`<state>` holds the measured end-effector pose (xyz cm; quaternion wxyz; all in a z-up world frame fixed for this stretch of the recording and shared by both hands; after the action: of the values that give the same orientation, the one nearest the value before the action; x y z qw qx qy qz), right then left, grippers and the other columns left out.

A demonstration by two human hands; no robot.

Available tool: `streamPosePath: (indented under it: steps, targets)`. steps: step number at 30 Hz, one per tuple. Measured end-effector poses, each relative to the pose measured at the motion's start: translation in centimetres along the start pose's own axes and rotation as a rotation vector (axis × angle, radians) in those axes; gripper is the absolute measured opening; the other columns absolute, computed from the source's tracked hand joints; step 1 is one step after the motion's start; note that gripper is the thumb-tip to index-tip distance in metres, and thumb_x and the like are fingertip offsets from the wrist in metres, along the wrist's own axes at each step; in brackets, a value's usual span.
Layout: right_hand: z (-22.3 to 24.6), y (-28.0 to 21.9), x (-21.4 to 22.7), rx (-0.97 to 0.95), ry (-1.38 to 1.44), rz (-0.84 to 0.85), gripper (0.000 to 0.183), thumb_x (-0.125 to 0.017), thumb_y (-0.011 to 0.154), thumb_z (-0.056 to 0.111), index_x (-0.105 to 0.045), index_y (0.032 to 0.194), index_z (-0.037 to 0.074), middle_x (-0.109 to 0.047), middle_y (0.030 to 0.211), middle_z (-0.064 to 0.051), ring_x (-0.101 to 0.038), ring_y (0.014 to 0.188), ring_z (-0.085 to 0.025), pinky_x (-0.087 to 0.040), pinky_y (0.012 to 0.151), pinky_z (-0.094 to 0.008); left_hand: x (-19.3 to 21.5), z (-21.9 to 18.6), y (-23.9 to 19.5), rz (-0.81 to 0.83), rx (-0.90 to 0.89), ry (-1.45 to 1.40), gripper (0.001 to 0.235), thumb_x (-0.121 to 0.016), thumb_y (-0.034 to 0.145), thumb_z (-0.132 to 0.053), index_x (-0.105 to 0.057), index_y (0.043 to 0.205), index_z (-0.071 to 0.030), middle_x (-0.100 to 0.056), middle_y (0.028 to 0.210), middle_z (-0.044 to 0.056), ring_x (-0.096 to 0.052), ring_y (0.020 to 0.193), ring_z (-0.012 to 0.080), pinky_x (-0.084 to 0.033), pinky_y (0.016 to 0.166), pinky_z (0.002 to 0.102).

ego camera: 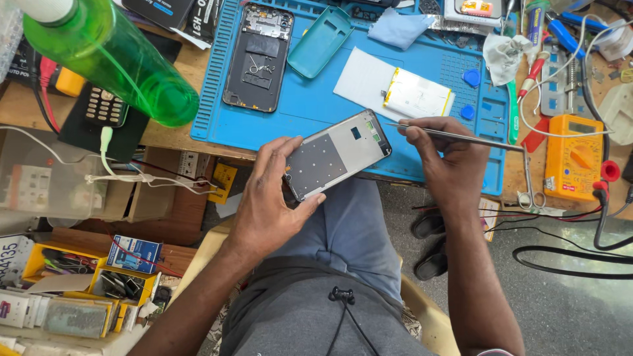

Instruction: The person removes the battery from a disassembled smartphone, cleans the interior with a toothbrush, and reassembles the device by reconnecting internal components and placing the battery back inside.

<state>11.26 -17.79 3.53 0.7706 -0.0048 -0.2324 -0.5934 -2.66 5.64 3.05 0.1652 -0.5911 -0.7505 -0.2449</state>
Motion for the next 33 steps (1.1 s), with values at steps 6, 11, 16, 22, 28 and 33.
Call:
streamPosePath:
  steps: [6, 11, 16, 22, 28, 33]
  targets:
    - [0.9, 0.0, -0.8, 0.088, -0.229, 0.079, 0.013, -0.076, 0.101, 0.008, -0.077, 0.113, 0.002, -0.079, 0.106, -0.009, -0.075, 0.096, -0.013, -0.058, 0.082, -0.026, 0.9, -1.0, 0.4, -0.028, -0.064, 0.072, 0.086, -0.088, 0.074, -0.021, -0.045, 0.144, 0.003, -0.053, 0.136, 0.022, -0.06, 0.123, 0.0375, -0.052, 0.102, 0.045]
    - [2.2, -0.8, -0.7, 0.14, -0.293, 0.07, 0.013, -0.076, 0.101, 0.008, -0.077, 0.113, 0.004, -0.079, 0.106, -0.01, -0.075, 0.095, -0.015, -0.057, 0.08, -0.027, 1.7, -1.1, 1.3, 0.023, -0.03, 0.092, 0.081, -0.089, 0.071, -0.024, -0.052, 0.137, 0.003, -0.058, 0.127, 0.02, -0.064, 0.114, 0.0352, -0.054, 0.095, 0.045]
    - [2.7, 0.7, -2.3, 0.259, -0.273, 0.067, 0.017, -0.076, 0.101, 0.007, -0.076, 0.117, 0.004, -0.078, 0.109, -0.012, -0.076, 0.098, -0.018, -0.057, 0.081, -0.028, 2.2, -1.2, 1.7, 0.041, -0.055, 0.082, 0.077, -0.09, 0.07, -0.024, -0.057, 0.134, 0.003, -0.06, 0.122, 0.019, -0.066, 0.11, 0.0339, -0.056, 0.093, 0.044]
    - [2.6, -0.5, -1.5, 0.288, -0.423, 0.081, 0.017, -0.077, 0.099, 0.006, -0.076, 0.116, 0.006, -0.078, 0.11, -0.011, -0.077, 0.098, -0.021, -0.059, 0.082, -0.031, 2.1, -0.9, 1.9, 0.044, -0.038, 0.111, 0.078, -0.091, 0.068, -0.027, -0.057, 0.132, 0.002, -0.06, 0.118, 0.018, -0.067, 0.107, 0.0331, -0.056, 0.09, 0.044]
    - [2.4, -2.3, -1.4, 0.392, -0.519, 0.081, 0.021, -0.077, 0.096, 0.007, -0.075, 0.117, 0.008, -0.076, 0.119, -0.012, -0.076, 0.107, -0.024, -0.061, 0.093, -0.034, 2.2, -1.0, 2.1, 0.045, -0.076, 0.136, 0.078, -0.092, 0.068, -0.028, -0.058, 0.131, 0.002, -0.06, 0.118, 0.018, -0.066, 0.108, 0.0333, -0.056, 0.09, 0.045]
    - [2.7, -1.3, -2.8, 0.503, -0.574, 0.14, 0.026, -0.076, 0.094, 0.003, -0.075, 0.12, 0.005, -0.076, 0.119, -0.013, -0.075, 0.104, -0.027, -0.06, 0.088, -0.036, 2.5, -1.4, 2.2, 0.065, -0.041, 0.123, 0.078, -0.09, 0.067, -0.028, -0.058, 0.132, 0.001, -0.06, 0.119, 0.017, -0.066, 0.109, 0.0329, -0.056, 0.09, 0.043]
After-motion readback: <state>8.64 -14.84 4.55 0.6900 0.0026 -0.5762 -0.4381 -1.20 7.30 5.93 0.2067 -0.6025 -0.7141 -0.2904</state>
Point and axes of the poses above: each hand's wrist, its own y-axis towards the middle knuckle, its own x-axis out of the back of the hand, z = x × y, the point moved 5 cm from there along y, towards the middle knuckle
